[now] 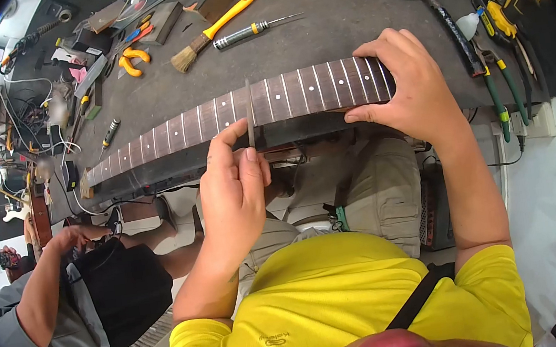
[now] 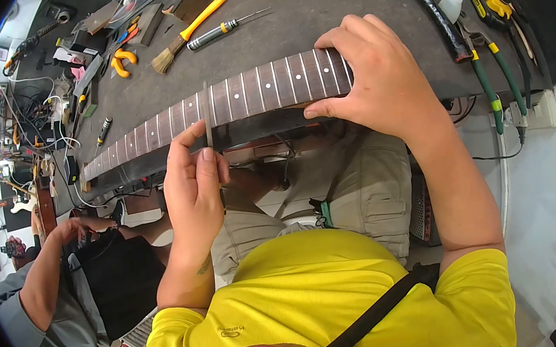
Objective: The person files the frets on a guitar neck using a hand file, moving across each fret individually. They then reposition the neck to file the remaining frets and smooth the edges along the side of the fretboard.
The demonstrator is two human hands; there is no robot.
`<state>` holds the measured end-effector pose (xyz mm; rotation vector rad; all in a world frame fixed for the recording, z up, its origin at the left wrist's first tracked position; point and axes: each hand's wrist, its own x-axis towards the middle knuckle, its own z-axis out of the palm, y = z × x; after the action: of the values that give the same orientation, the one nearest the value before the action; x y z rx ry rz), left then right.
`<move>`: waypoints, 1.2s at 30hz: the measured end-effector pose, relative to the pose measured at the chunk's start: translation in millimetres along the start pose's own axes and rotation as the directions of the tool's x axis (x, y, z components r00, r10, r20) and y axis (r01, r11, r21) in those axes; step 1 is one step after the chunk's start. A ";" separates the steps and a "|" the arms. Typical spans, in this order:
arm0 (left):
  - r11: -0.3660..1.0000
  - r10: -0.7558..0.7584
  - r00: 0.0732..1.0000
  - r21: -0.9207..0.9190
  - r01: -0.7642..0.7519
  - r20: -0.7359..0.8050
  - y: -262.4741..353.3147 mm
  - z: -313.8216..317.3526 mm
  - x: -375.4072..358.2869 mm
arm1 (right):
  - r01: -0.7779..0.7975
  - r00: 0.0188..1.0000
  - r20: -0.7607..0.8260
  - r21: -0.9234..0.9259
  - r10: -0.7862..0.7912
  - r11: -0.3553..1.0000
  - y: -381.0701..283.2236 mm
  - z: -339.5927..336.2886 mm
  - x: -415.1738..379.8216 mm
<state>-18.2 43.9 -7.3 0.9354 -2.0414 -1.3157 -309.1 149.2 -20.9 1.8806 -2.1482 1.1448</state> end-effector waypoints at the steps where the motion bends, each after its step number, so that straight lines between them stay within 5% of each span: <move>1: 1.000 -0.006 1.000 -0.001 0.006 0.029 0.1 0.7 0.1 | -0.001 1.000 -0.003 0.000 0.001 1.000 0.5 0.3 -0.7; 8: 0.982 -0.021 0.997 -0.186 0.036 0.079 9.0 6.8 4.3 | -0.007 1.000 -0.024 -0.006 0.007 1.000 0.9 1.5 -1.7; 18: 0.965 -0.132 0.978 -0.203 0.164 0.164 14.1 12.7 8.7 | -0.018 0.998 -0.055 -0.016 0.017 1.000 5.3 5.7 -0.4; 20: 0.852 -0.164 0.962 -0.461 0.250 0.218 13.5 19.8 15.1 | -0.011 0.995 -0.100 -0.035 0.007 0.999 4.3 10.3 -1.0; 22: 0.797 -0.155 0.944 -0.528 0.293 0.290 16.4 20.8 20.5 | 0.057 0.925 -0.355 -0.220 -0.134 0.974 0.3 10.8 -0.9; 24: 0.597 -0.192 0.934 -0.720 0.354 0.301 22.6 33.5 22.6 | 0.125 0.903 -0.381 -0.209 -0.199 0.970 -20.3 0.7 -13.7; 25: 0.540 -0.161 0.928 -0.757 0.369 0.337 19.4 35.6 23.5 | -0.038 0.969 -0.233 0.200 0.085 0.979 -38.1 0.0 -27.2; 26: 0.537 -0.162 0.927 -0.758 0.370 0.338 17.3 39.2 24.4 | -0.262 0.954 0.021 0.538 0.298 0.801 -52.3 0.9 -37.3; 29: 0.490 0.021 0.925 -0.811 0.321 0.379 11.9 46.4 31.7 | -0.309 0.951 0.185 0.569 0.248 0.762 -74.9 4.8 -45.5; 33: 0.474 -0.014 0.929 -0.816 0.331 0.369 18.0 56.2 33.2 | -0.417 0.906 0.235 0.634 0.351 0.652 -77.7 7.2 -46.9; 36: 0.585 -0.008 0.944 -0.764 0.273 0.331 16.4 54.2 36.3 | -0.465 0.883 0.297 0.661 0.364 0.588 -79.4 2.7 -45.7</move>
<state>-85.1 50.1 -10.6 0.4750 -1.2505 -2.2986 -226.9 187.4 -7.7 1.7024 -2.5315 2.3268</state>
